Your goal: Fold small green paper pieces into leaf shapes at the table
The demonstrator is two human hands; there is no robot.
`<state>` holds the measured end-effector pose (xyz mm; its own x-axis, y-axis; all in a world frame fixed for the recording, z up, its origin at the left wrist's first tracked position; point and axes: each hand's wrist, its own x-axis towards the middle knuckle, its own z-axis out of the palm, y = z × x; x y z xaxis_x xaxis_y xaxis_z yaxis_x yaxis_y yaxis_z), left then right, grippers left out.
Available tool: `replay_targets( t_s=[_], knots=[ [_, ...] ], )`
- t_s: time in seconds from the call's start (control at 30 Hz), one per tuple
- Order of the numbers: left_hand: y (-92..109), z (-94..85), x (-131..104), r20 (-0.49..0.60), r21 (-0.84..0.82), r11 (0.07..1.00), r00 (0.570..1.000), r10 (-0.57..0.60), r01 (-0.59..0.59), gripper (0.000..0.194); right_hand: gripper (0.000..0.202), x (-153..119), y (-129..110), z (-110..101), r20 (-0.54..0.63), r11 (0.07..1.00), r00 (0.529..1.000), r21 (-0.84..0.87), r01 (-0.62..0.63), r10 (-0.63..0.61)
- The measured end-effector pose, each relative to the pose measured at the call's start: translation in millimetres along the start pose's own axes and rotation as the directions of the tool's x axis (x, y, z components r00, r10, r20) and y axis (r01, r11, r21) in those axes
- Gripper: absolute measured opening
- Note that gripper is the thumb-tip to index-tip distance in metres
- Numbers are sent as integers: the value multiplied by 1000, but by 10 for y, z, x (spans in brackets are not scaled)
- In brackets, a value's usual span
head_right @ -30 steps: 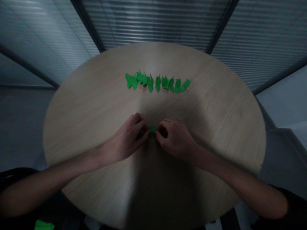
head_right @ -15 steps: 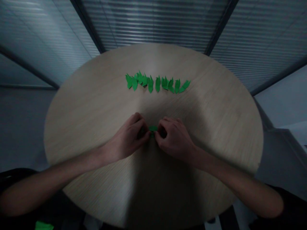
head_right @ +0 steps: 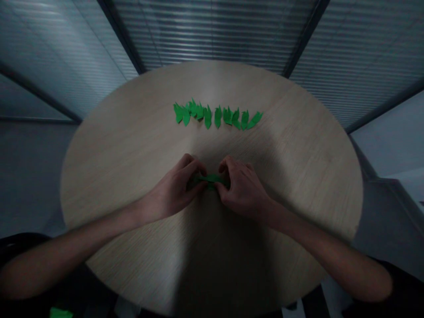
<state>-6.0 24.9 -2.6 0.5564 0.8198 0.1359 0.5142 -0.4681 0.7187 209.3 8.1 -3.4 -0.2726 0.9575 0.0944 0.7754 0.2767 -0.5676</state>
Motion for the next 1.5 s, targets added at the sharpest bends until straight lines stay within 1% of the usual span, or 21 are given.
replay_targets(
  t_s=[0.17, 0.33, 0.4, 0.63, 0.73, 0.9, 1.0, 1.23, 1.5],
  knots=[
    [-13, 21, 17, -4, -18, 1000, 1000, -21, 21, 8, 23, 5, -9, 4, 9, 1000, 1000, -17, 3, -3],
    [-51, 81, 21, -56, 69, 998, 998, 19, -15, 12, 22, 11, -24, 11, 16, 1000, 1000, -31, -3, 4],
    [-59, 92, 19, -61, 88, 996, 998, 27, -21, 13, 23, 13, -23, 11, 17, 999, 1000, -32, -5, 5],
    [-72, 70, 11, -48, 74, 997, 999, 22, -19, 13, 21, 11, -1, -1, 30, 999, 999, -25, 21, -20],
    [-96, 67, 8, -50, 76, 996, 998, 44, -40, 13, 23, 11, 4, -21, 47, 1000, 999, -9, 19, -18],
    [-116, 53, 14, -47, 70, 997, 999, 21, -17, 11, 25, 18, 16, -54, 79, 1000, 997, 8, 8, -8],
    [-121, 38, 20, -37, 63, 998, 999, 27, -25, 10, 27, 28, 32, -62, 93, 1000, 996, 23, 14, -16],
    [-147, 8, 12, -9, 54, 998, 999, 43, -42, 8, 30, 69, 57, -115, 165, 996, 986, 88, -12, -3],
    [-121, -2, 24, 18, 66, 998, 1000, 7, -8, 6, 28, 106, 81, -166, 220, 991, 976, 132, -21, -8]
  ],
)
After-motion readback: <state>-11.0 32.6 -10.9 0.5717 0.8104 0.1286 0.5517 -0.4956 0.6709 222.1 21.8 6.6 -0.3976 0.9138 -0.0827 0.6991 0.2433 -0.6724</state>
